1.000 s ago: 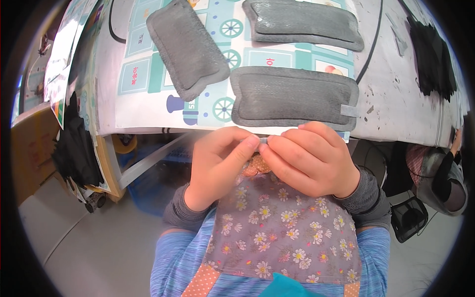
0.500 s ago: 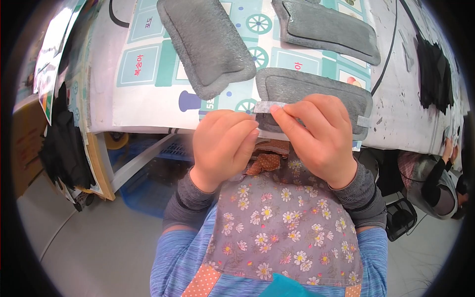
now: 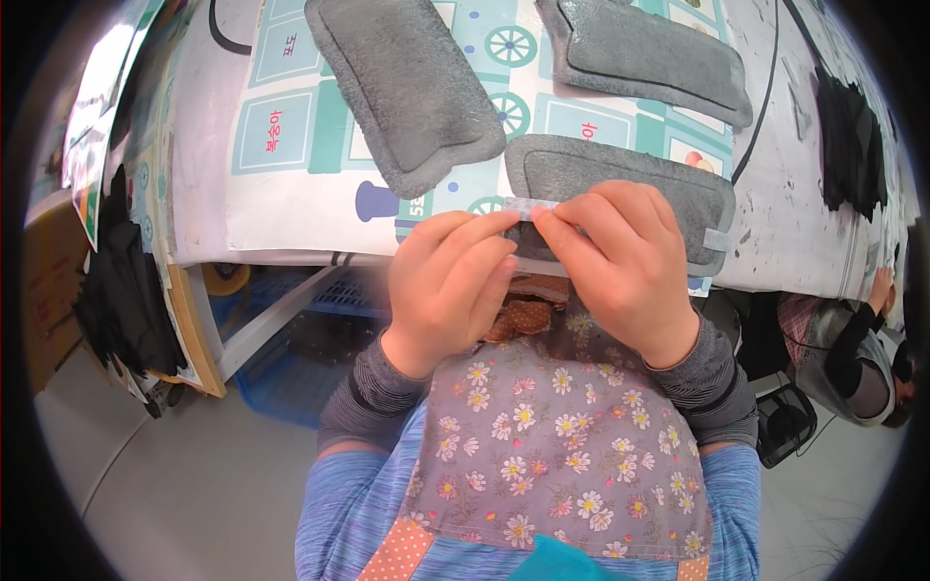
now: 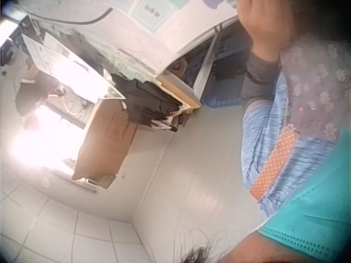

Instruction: Applying small strips of adhesive tape to the edges of gray felt shoe components using a template sheet.

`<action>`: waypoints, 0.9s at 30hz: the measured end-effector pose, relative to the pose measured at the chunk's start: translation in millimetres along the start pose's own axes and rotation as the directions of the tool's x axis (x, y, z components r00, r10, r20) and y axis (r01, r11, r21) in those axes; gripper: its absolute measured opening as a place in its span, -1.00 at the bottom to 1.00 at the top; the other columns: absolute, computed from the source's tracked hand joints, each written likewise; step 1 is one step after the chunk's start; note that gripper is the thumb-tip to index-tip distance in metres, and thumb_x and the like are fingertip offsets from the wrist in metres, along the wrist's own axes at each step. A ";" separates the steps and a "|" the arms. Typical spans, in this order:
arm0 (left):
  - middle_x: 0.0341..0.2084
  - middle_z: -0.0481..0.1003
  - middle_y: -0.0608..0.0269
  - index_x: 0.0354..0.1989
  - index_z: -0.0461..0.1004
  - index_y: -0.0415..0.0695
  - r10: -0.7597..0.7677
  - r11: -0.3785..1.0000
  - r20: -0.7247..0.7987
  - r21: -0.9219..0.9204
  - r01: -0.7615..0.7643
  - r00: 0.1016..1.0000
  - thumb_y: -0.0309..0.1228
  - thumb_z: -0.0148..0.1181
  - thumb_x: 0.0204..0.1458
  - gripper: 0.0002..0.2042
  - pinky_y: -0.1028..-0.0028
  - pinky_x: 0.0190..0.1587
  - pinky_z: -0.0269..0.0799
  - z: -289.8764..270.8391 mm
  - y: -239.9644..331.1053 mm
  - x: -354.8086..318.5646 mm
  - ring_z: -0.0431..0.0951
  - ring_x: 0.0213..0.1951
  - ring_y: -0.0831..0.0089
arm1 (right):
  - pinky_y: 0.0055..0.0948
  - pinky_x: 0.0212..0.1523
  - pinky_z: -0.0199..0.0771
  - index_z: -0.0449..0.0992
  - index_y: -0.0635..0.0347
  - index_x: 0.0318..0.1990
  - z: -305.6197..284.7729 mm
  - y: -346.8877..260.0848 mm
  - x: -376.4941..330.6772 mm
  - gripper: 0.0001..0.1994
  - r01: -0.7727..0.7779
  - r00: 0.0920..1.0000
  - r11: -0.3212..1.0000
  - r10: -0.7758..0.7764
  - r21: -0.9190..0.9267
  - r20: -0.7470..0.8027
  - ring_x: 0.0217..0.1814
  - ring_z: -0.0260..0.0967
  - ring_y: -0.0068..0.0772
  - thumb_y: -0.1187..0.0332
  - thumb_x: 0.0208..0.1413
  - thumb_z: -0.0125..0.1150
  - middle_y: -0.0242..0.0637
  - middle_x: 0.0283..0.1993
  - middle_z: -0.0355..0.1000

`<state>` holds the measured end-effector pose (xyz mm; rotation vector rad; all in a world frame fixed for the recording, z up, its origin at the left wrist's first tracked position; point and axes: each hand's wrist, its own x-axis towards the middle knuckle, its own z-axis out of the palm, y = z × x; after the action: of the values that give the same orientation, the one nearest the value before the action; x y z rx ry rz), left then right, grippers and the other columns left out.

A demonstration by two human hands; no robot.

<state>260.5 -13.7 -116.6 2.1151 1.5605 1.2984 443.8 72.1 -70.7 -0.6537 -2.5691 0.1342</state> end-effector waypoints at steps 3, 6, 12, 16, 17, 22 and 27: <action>-0.14 0.60 0.13 -0.28 0.50 -0.21 -0.013 1.000 0.009 -0.006 0.014 1.000 -0.53 0.26 -0.01 -0.88 0.27 -0.21 0.46 1.2 -0.9 -0.6 0.53 -0.24 0.16 | -0.39 -0.23 0.35 0.52 0.24 -0.32 -0.3 0.3 0.1 -0.78 -0.004 1.000 1.000 0.004 -0.005 0.014 -0.21 0.35 -0.36 0.39 -0.20 0.18 -0.39 -0.36 0.32; -0.14 0.61 0.11 -0.29 0.50 -0.21 -0.026 1.000 0.021 -0.004 0.026 0.999 -0.53 0.26 0.01 -0.88 0.27 -0.21 0.45 2.5 -0.5 -0.9 0.53 -0.25 0.15 | -0.39 -0.23 0.35 0.51 0.24 -0.33 0.6 1.0 0.0 -0.78 -0.005 1.000 1.000 0.005 -0.006 0.016 -0.21 0.35 -0.36 0.39 -0.21 0.18 -0.39 -0.36 0.31; -0.19 0.62 0.11 -0.31 0.50 -0.22 -0.057 0.998 0.005 0.004 0.057 0.998 -0.53 0.27 0.00 -0.89 0.27 -0.25 0.46 3.5 3.0 1.9 0.54 -0.28 0.16 | -0.38 -0.20 0.34 0.51 0.25 -0.32 0.3 0.8 -0.9 -0.77 -0.013 0.999 1.000 0.014 -0.009 0.041 -0.19 0.35 -0.35 0.38 -0.20 0.17 -0.37 -0.35 0.31; -0.22 0.62 0.13 -0.33 0.52 -0.23 -0.119 0.993 0.006 0.005 0.119 0.993 -0.54 0.30 -0.03 -0.89 0.29 -0.28 0.47 3.1 8.5 5.1 0.54 -0.29 0.20 | -0.36 -0.16 0.34 0.52 0.27 -0.28 -2.1 1.1 -1.2 -0.75 -0.029 0.997 1.000 0.029 -0.004 0.065 -0.17 0.35 -0.34 0.39 -0.17 0.17 -0.36 -0.29 0.36; -0.22 0.62 0.13 -0.33 0.52 -0.23 -0.119 0.993 0.006 0.005 0.119 0.993 -0.54 0.30 -0.03 -0.89 0.29 -0.28 0.47 2.9 9.9 6.0 0.54 -0.29 0.20 | -0.36 -0.16 0.34 0.52 0.27 -0.28 -2.7 1.1 -1.2 -0.75 -0.029 0.997 1.000 0.029 -0.004 0.065 -0.17 0.35 -0.34 0.39 -0.17 0.17 -0.36 -0.29 0.36; -0.24 0.62 0.15 -0.21 0.56 -0.27 -0.135 0.988 0.066 0.084 0.129 0.989 -0.57 0.26 0.01 -0.84 0.33 -0.21 0.48 -1.7 16.0 10.7 0.53 -0.23 0.22 | -0.37 -0.10 0.32 0.55 0.28 -0.24 -7.5 -1.0 -2.2 -0.75 -0.067 0.988 0.997 0.070 -0.024 0.138 -0.13 0.34 -0.34 0.39 -0.12 0.17 -0.36 -0.25 0.39; -0.22 0.59 0.19 -0.14 0.58 -0.20 -0.101 0.981 0.124 0.176 0.078 0.987 -0.48 0.29 0.00 -0.77 0.30 -0.16 0.45 -1.3 21.7 15.3 0.52 -0.21 0.20 | -0.40 -0.09 0.30 0.54 0.28 -0.20 -16.9 -3.0 -8.5 -0.73 -0.086 0.972 0.995 0.093 -0.040 0.215 -0.12 0.30 -0.37 0.38 -0.09 0.16 -0.38 -0.25 0.36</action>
<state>274.7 -10.1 -94.5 2.1520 1.7430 1.0059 457.1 65.1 -58.8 -0.8073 -2.7546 0.2073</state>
